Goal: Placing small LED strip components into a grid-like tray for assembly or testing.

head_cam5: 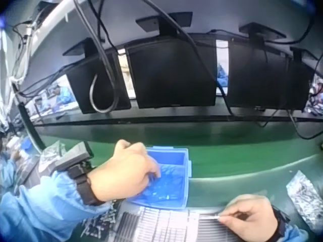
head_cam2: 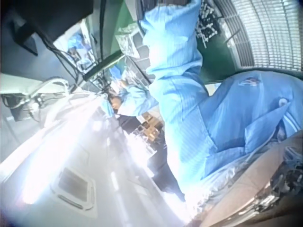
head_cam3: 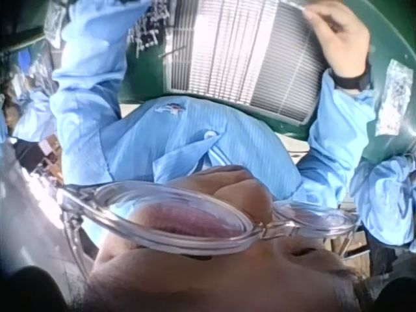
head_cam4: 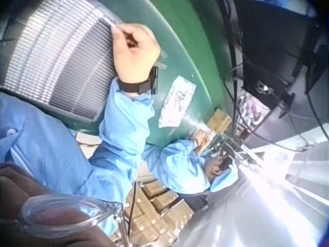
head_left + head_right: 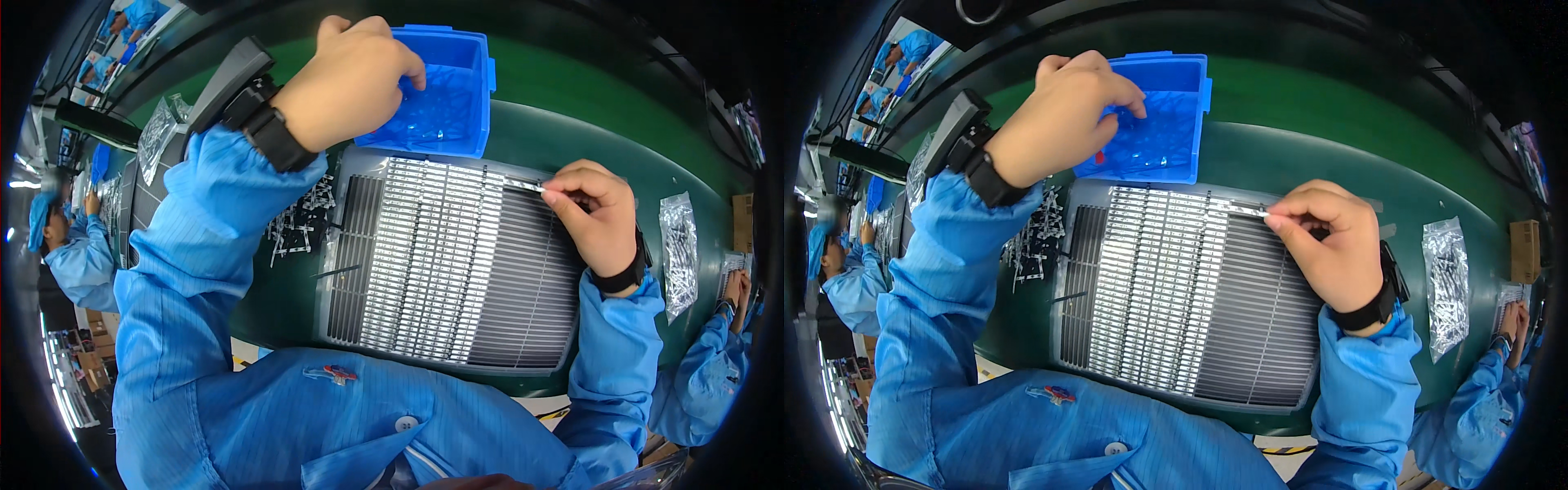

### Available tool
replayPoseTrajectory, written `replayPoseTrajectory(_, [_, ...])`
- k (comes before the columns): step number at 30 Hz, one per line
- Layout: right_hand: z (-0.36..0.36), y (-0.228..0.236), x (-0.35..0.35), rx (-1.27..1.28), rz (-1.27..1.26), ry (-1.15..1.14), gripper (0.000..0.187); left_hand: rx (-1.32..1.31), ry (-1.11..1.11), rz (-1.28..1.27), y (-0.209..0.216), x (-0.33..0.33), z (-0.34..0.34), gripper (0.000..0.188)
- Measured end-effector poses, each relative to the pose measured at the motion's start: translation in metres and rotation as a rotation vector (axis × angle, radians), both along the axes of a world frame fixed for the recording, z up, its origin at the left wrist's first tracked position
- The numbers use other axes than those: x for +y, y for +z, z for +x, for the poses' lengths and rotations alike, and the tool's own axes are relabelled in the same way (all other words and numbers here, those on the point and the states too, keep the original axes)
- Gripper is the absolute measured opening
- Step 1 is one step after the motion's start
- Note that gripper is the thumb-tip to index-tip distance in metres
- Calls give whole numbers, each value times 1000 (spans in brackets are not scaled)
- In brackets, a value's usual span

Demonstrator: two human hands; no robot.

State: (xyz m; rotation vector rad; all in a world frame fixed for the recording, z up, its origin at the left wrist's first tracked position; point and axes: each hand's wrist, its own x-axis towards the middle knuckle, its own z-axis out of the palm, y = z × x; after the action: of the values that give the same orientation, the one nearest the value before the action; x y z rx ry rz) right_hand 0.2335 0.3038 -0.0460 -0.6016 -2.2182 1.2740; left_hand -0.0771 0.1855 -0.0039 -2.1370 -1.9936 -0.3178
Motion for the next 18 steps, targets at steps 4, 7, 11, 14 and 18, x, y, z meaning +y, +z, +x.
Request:
replayPoseTrajectory(4, [4, -2, 1, -21, 7, 12, 8, 10, 155, -184, 13, -3, 13, 7])
replayPoseTrajectory(7, [1, -1, 1, -69, 98, 0, 9, 138, 21, 50, 7, -5, 14, 17])
replayPoseTrajectory(11, [3, -4, 1, -43, 72, -26, 8, 139, 72, 19, 23, -16, 36, 25])
replayPoseTrajectory(14, [3, -8, -1, -48, 111, -43, 8, -39, -62, 101, 9, -40, 68, 21])
replayPoseTrajectory(18, [2, 0, 1, -80, 194, -40, 9, -108, -100, -173, 0, -68, 127, 33])
